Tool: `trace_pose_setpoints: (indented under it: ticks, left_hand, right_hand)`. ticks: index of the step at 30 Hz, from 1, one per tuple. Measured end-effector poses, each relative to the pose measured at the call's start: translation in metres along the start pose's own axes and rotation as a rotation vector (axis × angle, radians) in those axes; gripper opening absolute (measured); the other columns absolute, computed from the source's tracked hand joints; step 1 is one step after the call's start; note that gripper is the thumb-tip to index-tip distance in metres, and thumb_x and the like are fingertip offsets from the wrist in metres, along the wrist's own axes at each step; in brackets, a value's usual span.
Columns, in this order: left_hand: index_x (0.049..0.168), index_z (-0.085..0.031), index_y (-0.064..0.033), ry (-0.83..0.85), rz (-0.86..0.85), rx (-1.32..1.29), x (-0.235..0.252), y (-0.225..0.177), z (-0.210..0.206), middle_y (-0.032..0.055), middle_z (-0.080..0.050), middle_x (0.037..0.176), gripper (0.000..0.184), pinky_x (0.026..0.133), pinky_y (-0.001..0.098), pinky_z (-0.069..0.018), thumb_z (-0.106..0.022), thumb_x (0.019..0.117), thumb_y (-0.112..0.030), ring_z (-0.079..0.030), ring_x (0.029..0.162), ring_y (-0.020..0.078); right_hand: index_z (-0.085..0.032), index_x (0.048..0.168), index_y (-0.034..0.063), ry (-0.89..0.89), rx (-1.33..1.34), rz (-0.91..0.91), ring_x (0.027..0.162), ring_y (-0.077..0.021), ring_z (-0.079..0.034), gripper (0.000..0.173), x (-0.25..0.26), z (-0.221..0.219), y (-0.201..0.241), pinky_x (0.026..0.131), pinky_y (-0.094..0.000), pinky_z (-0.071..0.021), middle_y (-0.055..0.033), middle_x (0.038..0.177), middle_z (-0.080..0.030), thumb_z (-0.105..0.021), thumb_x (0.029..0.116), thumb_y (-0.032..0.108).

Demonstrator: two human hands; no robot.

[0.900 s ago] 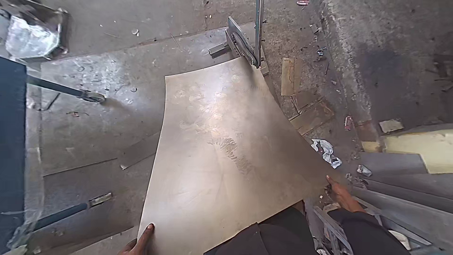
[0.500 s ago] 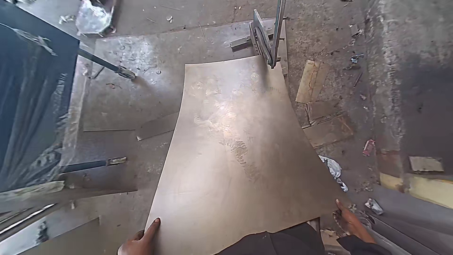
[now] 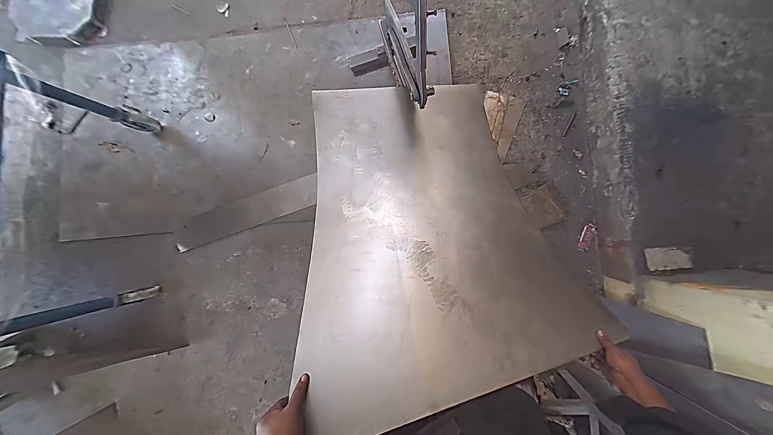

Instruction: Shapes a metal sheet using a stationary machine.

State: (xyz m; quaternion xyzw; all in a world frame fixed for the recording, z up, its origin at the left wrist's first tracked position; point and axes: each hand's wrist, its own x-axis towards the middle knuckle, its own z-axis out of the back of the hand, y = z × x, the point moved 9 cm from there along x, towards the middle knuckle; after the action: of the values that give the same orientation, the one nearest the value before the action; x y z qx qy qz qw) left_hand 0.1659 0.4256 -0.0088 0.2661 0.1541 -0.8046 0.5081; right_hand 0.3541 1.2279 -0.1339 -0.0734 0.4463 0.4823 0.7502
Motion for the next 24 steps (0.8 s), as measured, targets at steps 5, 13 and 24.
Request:
trace_pose_setpoints:
  ticks: [5, 13, 24]
  left_hand:
    - [0.091, -0.072, 0.0039, 0.123, -0.016, 0.011, 0.05, -0.006, -0.08, 0.0289, -0.069, 0.095, 0.063, 0.085, 0.0663, -0.0485, -0.063, 0.0965, -0.058, -0.066, 0.096, 0.0452]
    - [0.1, -0.074, 0.0026, 0.233, 0.054, 0.071, 0.104, 0.005, -0.142, 0.0306, -0.07, 0.106, 0.072, 0.092, 0.0669, -0.0488, -0.054, 0.0974, -0.067, -0.066, 0.109, 0.0472]
    - [0.094, -0.073, 0.0041, 0.235, 0.113, 0.023, 0.09, 0.017, -0.217, 0.0313, -0.07, 0.102, 0.075, 0.09, 0.0684, -0.0484, -0.057, 0.0946, -0.069, -0.066, 0.106, 0.0484]
  right_hand:
    - [-0.05, 0.138, -0.0035, -0.179, -0.077, 0.125, 0.095, -0.0233, -0.064, 0.057, -0.04, -0.002, 0.051, 0.082, -0.0427, -0.0555, -0.0208, 0.118, -0.061, -0.048, 0.1084, 0.045]
    - [-0.049, 0.139, -0.0028, -0.305, -0.114, 0.213, 0.101, -0.024, -0.066, 0.06, -0.079, -0.001, 0.073, 0.084, -0.0446, -0.0567, -0.0215, 0.123, -0.061, -0.047, 0.1078, 0.049]
    - [-0.054, 0.13, -0.0027, -0.28, -0.331, 0.318, 0.074, -0.0132, -0.061, 0.054, -0.052, 0.005, 0.127, 0.068, -0.035, -0.0538, -0.0126, 0.097, -0.063, -0.068, 0.0988, 0.039]
